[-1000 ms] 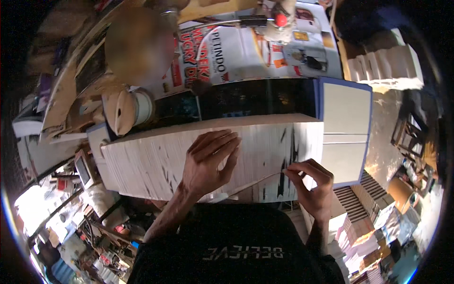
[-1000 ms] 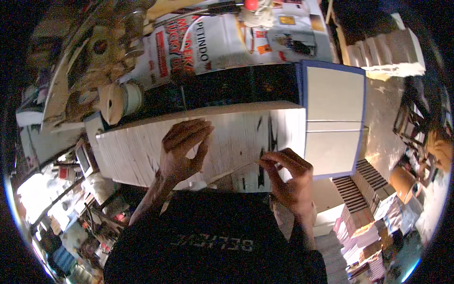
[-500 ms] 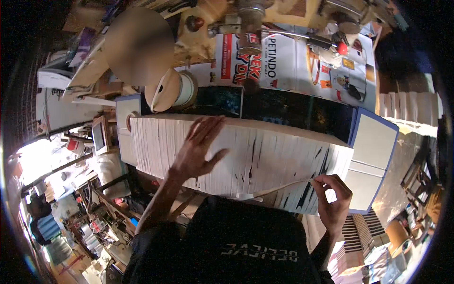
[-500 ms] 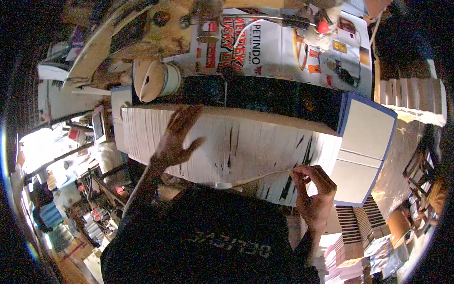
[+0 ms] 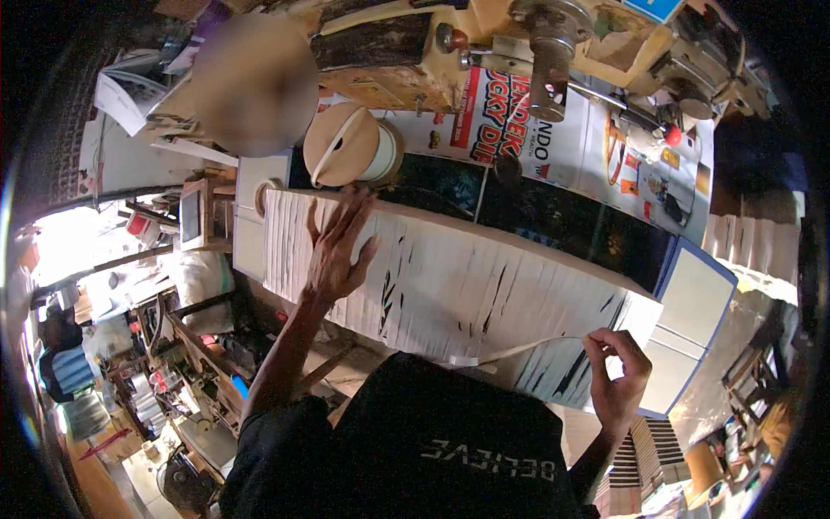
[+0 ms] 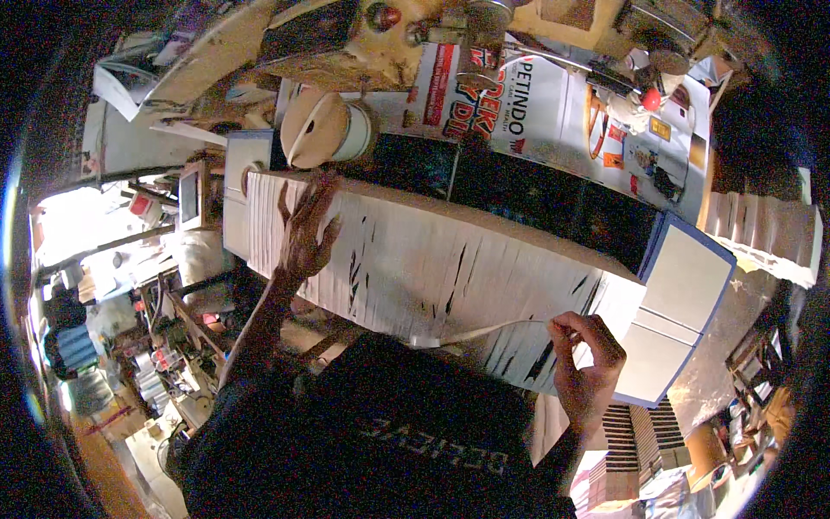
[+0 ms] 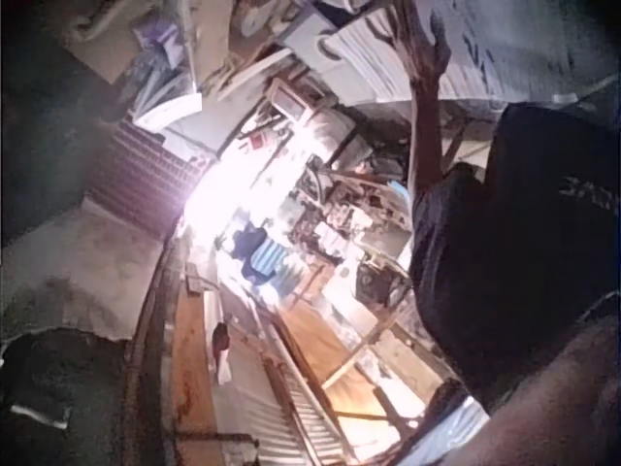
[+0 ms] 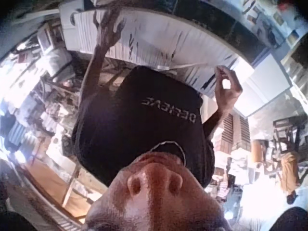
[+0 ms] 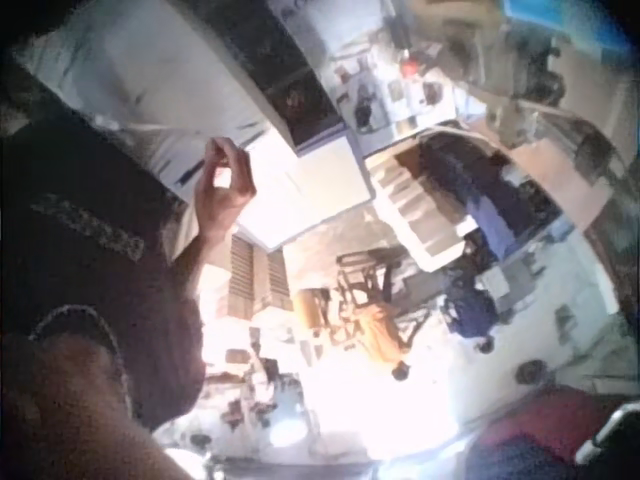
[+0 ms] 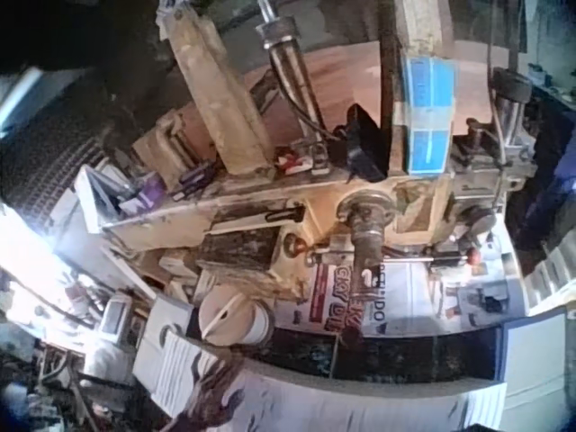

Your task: The person applies headband tape to the edges of stacked book blocks, unrolling strips and adhering them along the spine edges by hand.

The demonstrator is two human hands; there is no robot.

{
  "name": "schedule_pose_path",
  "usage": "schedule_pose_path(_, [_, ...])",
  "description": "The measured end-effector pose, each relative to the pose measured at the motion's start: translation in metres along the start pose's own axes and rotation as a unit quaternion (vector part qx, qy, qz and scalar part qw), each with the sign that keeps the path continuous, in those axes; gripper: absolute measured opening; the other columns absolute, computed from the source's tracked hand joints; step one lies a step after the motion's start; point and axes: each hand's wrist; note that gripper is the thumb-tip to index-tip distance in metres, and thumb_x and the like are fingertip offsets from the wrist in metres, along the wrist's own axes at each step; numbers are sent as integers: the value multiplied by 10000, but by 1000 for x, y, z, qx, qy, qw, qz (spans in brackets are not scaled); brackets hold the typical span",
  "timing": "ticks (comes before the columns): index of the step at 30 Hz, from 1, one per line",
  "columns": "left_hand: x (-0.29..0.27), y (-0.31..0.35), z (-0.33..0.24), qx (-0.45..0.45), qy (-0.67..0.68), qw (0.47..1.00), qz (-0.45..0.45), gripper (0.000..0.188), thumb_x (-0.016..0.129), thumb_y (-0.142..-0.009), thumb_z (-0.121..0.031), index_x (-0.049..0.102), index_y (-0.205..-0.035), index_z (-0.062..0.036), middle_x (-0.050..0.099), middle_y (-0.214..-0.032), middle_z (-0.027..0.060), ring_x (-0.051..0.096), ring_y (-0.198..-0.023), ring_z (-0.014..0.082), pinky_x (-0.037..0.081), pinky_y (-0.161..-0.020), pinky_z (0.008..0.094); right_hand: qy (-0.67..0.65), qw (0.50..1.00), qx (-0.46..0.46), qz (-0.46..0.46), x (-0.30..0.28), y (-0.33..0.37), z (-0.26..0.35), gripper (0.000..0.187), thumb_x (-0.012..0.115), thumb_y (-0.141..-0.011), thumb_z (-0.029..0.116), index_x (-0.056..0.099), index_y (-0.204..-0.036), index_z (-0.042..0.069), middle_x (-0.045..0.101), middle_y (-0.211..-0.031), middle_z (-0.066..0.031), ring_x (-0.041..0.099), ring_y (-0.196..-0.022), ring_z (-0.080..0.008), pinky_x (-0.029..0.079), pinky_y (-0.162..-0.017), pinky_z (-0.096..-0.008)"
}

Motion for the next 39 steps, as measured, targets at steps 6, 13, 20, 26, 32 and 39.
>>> schedule_pose_path(6, [0, -32, -20, 20, 44, 993, -111, 468, 554, -936, -208, 553, -1383, -67, 548, -1425, 107, 427, -1385, 270, 146, -1167, 487, -2, 1000, 0, -7, 0, 4, 1, 154, 750, -789, -29, 674, -916, 13, 675, -774, -95, 634, -658, -175, 494, -610, -274])
schedule_pose_path(13, [-10, -38, -124, 131, 234, 963, 40, 500, 659, -827, -108, 573, -1310, -15, 604, -1308, 159, 545, -1232, 353, 303, -1090, 494, -80, 995, 30, -44, 3, 20, -11, 159, 724, -803, -73, 703, -950, -16, 725, -874, -129, 703, -778, -189, 546, -678, -293])
schedule_pose_path(20, [-8, -82, -224, -12, 448, 767, 459, 351, 784, -822, -208, 648, -1071, -2, 724, -921, 128, 715, -837, 174, 570, -788, 304, -134, 983, 63, -107, -4, 16, -23, 144, 695, -837, -95, 689, -973, -47, 704, -864, -129, 681, -781, -159, 532, -674, -265])
schedule_pose_path(26, [17, -87, -252, 59, 503, 781, 365, 255, 742, -853, -169, 659, -1024, 2, 727, -923, 113, 708, -820, 151, 569, -737, 284, -159, 964, 113, -178, -38, 14, -57, 208, 643, -815, -131, 687, -1003, -56, 722, -927, -135, 708, -855, -175, 548, -775, -276])
schedule_pose_path(32, [11, -89, -269, 203, 253, 942, 86, 589, 653, -926, -346, 490, -1366, 11, 577, -1330, 207, 535, -1285, 270, 308, -1134, 516, -162, 963, 140, -163, -59, 12, -65, 159, 629, -882, -114, 640, -1034, -72, 655, -910, -77, 626, -865, -115, 514, -795, -258])
schedule_pose_path(39, [22, -98, -264, 309, 277, 897, 148, 673, 700, -896, -388, 443, -1401, -24, 639, -1242, 168, 478, -1331, 278, 288, -1121, 507, -102, 975, 97, -169, -57, 8, -69, 126, 696, -841, -57, 691, -964, -31, 701, -871, -106, 668, -770, -142, 524, -714, -261])
Point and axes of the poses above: each hand's wrist, its own y-axis away from the middle knuckle, its own x-axis out of the palm, z = x × y
